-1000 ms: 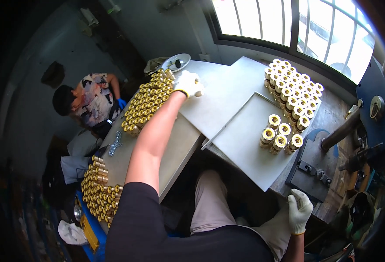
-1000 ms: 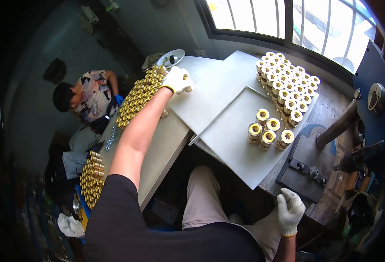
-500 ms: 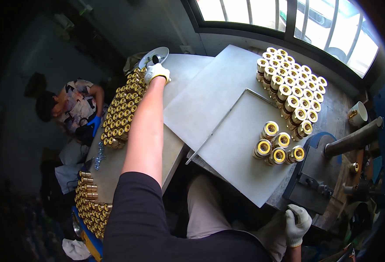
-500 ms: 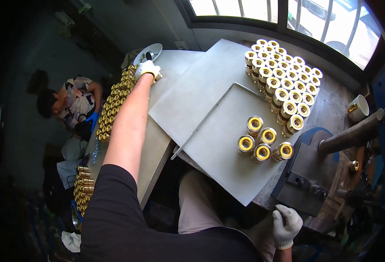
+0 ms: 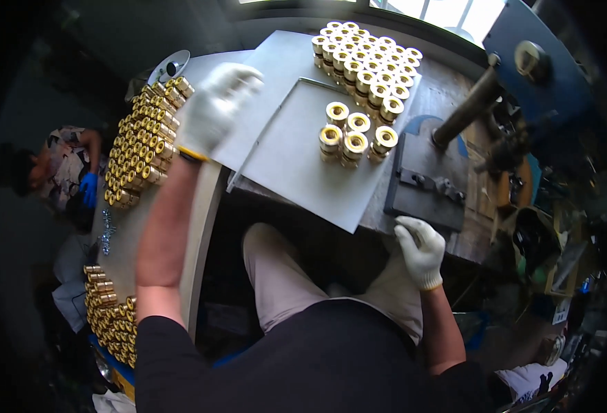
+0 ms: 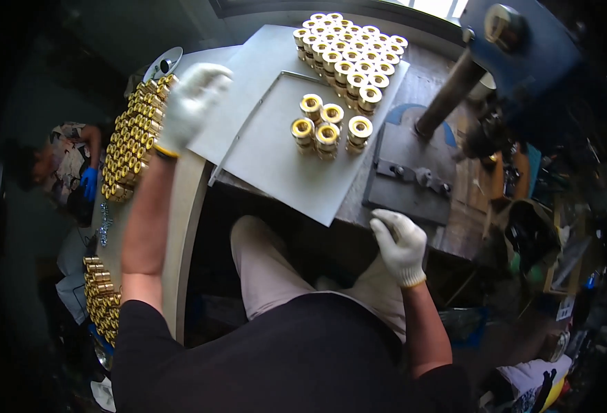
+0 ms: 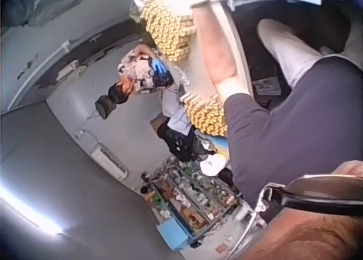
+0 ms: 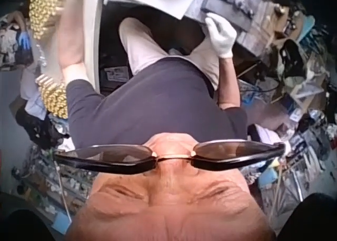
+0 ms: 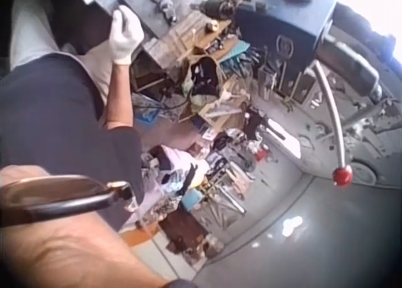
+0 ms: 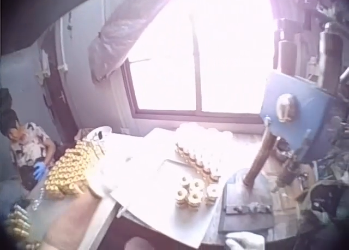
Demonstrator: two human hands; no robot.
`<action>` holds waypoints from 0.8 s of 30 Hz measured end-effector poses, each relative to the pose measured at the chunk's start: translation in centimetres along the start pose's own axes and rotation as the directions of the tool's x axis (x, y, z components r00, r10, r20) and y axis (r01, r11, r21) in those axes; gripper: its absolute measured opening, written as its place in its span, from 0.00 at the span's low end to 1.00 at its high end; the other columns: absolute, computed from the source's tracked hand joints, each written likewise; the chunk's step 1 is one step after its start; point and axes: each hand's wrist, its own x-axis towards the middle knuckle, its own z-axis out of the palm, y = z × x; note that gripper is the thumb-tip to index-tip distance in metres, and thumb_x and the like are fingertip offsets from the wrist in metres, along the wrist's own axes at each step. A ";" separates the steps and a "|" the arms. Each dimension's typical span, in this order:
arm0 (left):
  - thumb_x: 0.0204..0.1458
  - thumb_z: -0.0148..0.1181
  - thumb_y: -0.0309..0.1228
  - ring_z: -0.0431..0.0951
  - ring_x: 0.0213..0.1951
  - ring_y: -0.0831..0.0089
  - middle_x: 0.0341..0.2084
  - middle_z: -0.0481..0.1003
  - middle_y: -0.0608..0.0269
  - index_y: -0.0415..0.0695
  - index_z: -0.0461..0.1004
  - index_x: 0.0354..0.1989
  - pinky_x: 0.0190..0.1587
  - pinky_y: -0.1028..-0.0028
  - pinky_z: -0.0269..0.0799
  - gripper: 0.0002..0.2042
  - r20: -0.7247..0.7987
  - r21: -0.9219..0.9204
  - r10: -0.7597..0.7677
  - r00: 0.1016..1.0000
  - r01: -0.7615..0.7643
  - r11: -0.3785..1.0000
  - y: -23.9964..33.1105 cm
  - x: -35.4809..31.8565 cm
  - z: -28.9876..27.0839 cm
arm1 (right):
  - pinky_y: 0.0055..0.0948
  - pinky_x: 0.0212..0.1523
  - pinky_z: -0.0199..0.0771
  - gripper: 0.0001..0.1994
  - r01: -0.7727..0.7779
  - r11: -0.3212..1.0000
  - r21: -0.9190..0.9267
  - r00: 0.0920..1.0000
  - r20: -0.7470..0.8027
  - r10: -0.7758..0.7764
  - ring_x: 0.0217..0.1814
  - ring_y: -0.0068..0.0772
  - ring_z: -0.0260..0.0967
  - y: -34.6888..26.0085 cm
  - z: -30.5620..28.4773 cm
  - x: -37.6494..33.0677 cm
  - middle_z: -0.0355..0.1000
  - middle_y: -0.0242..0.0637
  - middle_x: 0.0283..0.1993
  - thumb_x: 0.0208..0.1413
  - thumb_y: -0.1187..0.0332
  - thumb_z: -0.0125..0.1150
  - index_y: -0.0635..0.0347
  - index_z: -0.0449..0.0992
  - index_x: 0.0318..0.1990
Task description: Operate a manual hand press to assemble small brass components.
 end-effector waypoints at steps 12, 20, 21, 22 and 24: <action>0.71 0.69 0.42 0.85 0.60 0.47 0.60 0.86 0.47 0.46 0.86 0.66 0.65 0.56 0.80 0.21 0.170 0.293 -0.100 0.980 0.046 0.955 6.3 -6.8 14.2 | 0.27 0.46 0.86 0.08 0.097 0.995 0.020 0.995 -0.032 -0.096 0.42 0.24 0.86 1.0 -0.7 -1.2 0.90 0.39 0.44 0.68 0.74 0.76 0.65 0.90 0.51; 0.72 0.64 0.44 0.84 0.60 0.48 0.64 0.84 0.52 0.55 0.81 0.73 0.66 0.53 0.79 0.23 0.245 0.327 0.018 0.969 -0.100 0.940 5.2 -5.8 15.1 | 0.30 0.48 0.88 0.09 0.137 0.989 -0.058 0.990 -0.039 -0.139 0.44 0.33 0.89 0.3 -1.3 -0.8 0.90 0.44 0.46 0.67 0.72 0.76 0.64 0.90 0.51; 0.72 0.64 0.44 0.84 0.60 0.48 0.64 0.84 0.52 0.55 0.81 0.73 0.66 0.53 0.79 0.23 0.242 0.329 0.023 0.970 -0.105 0.938 4.0 -6.3 14.9 | 0.30 0.48 0.88 0.09 0.168 0.982 -0.085 0.985 -0.035 -0.171 0.44 0.34 0.90 0.1 -1.2 -0.9 0.90 0.45 0.46 0.67 0.72 0.77 0.63 0.91 0.51; 0.72 0.64 0.44 0.85 0.60 0.47 0.63 0.84 0.51 0.54 0.81 0.73 0.65 0.52 0.80 0.23 0.262 0.466 0.054 0.964 -0.175 0.867 2.1 -7.4 14.7 | 0.30 0.48 0.88 0.09 0.163 0.984 -0.071 0.986 -0.031 -0.165 0.44 0.33 0.90 0.1 -1.0 -0.7 0.90 0.44 0.46 0.66 0.72 0.77 0.63 0.91 0.51; 0.72 0.67 0.42 0.87 0.56 0.46 0.60 0.86 0.51 0.53 0.82 0.72 0.61 0.52 0.83 0.23 0.303 0.640 0.063 0.951 -0.252 0.726 2.3 -8.6 14.0 | 0.30 0.48 0.88 0.09 0.141 0.989 -0.039 0.989 -0.043 -0.142 0.44 0.33 0.89 0.5 -0.9 -0.8 0.90 0.44 0.46 0.66 0.72 0.77 0.63 0.91 0.52</action>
